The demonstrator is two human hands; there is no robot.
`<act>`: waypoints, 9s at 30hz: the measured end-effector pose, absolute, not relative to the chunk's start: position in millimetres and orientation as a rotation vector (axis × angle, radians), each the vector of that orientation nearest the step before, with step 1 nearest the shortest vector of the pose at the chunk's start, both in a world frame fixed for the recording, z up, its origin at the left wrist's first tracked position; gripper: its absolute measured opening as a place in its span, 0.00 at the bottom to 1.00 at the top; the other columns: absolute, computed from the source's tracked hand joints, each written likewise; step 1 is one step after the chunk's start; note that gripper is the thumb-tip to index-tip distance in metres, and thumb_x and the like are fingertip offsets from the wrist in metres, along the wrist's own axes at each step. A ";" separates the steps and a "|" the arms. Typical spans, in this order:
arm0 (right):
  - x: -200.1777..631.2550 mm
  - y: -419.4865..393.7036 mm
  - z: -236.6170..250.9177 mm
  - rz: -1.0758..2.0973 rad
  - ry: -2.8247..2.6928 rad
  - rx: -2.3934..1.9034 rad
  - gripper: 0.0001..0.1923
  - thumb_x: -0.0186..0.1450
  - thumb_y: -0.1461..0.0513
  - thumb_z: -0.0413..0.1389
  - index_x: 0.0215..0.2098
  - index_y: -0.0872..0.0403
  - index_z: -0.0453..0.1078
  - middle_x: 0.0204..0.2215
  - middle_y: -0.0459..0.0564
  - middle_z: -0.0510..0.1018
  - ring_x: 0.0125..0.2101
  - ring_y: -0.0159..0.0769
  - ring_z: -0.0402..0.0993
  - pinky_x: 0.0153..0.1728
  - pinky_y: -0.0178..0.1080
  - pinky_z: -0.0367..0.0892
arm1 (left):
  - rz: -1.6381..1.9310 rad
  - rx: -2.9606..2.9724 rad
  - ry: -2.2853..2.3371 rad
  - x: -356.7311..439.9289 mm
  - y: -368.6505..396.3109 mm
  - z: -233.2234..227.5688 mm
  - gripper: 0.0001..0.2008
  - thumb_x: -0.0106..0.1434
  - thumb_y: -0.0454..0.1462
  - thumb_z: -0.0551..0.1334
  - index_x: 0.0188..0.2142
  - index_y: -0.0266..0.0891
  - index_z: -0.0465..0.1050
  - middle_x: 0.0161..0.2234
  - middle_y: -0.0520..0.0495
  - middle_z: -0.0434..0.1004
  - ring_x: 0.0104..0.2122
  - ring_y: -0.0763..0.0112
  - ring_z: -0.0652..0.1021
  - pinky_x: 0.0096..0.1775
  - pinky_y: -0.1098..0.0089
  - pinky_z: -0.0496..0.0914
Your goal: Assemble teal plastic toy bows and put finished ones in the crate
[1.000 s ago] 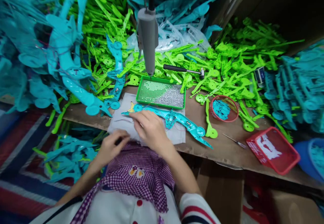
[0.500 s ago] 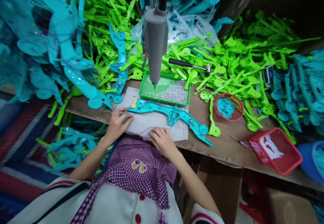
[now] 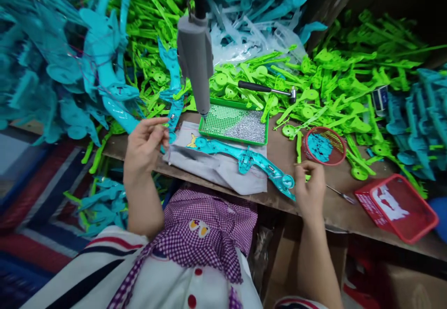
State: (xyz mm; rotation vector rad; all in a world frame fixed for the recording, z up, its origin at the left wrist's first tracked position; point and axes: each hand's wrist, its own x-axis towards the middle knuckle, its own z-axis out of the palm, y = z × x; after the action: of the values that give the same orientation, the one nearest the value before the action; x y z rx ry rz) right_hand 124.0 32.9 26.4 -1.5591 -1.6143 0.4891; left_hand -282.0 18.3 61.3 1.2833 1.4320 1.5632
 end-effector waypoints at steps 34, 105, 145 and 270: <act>-12.5 0.8 38.1 0.421 -1.913 -0.942 0.09 0.67 0.68 0.57 0.43 0.51 0.73 0.38 0.49 0.83 0.44 0.40 0.80 0.46 0.48 0.74 | 1.493 1.465 1.386 -278.4 8.6 31.4 0.08 0.61 0.41 0.70 0.39 0.42 0.83 0.36 0.46 0.83 0.36 0.70 0.81 0.34 0.71 0.76; -46.9 49.8 6.6 0.787 -2.352 -0.963 0.16 0.75 0.55 0.46 0.36 0.51 0.71 0.28 0.47 0.80 0.28 0.35 0.78 0.30 0.35 0.68 | 1.370 1.563 2.222 -306.1 188.4 8.0 0.16 0.62 0.28 0.64 0.49 0.38 0.78 0.46 0.36 0.82 0.49 0.51 0.78 0.54 0.50 0.69; -41.3 20.6 3.4 0.775 -2.005 -1.536 0.22 0.73 0.47 0.41 0.37 0.52 0.67 0.27 0.50 0.78 0.27 0.40 0.74 0.29 0.39 0.63 | 0.856 2.550 1.654 -284.0 -7.7 28.3 0.21 0.70 0.33 0.59 0.61 0.45 0.67 0.60 0.41 0.70 0.61 0.61 0.70 0.64 0.57 0.62; 233.7 72.8 -1.8 0.860 -1.521 -1.988 0.17 0.60 0.54 0.51 0.35 0.55 0.78 0.32 0.52 0.83 0.36 0.44 0.78 0.40 0.42 0.70 | 0.909 2.007 1.012 -106.5 12.2 31.0 0.07 0.70 0.35 0.60 0.47 0.42 0.72 0.43 0.47 0.79 0.43 0.67 0.79 0.46 0.64 0.75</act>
State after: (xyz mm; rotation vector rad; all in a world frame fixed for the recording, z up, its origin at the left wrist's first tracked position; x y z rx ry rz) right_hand 233.7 72.8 -1.8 -1.9882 -1.5209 0.8596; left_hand -106.5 12.2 31.0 2.0074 1.0117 0.9093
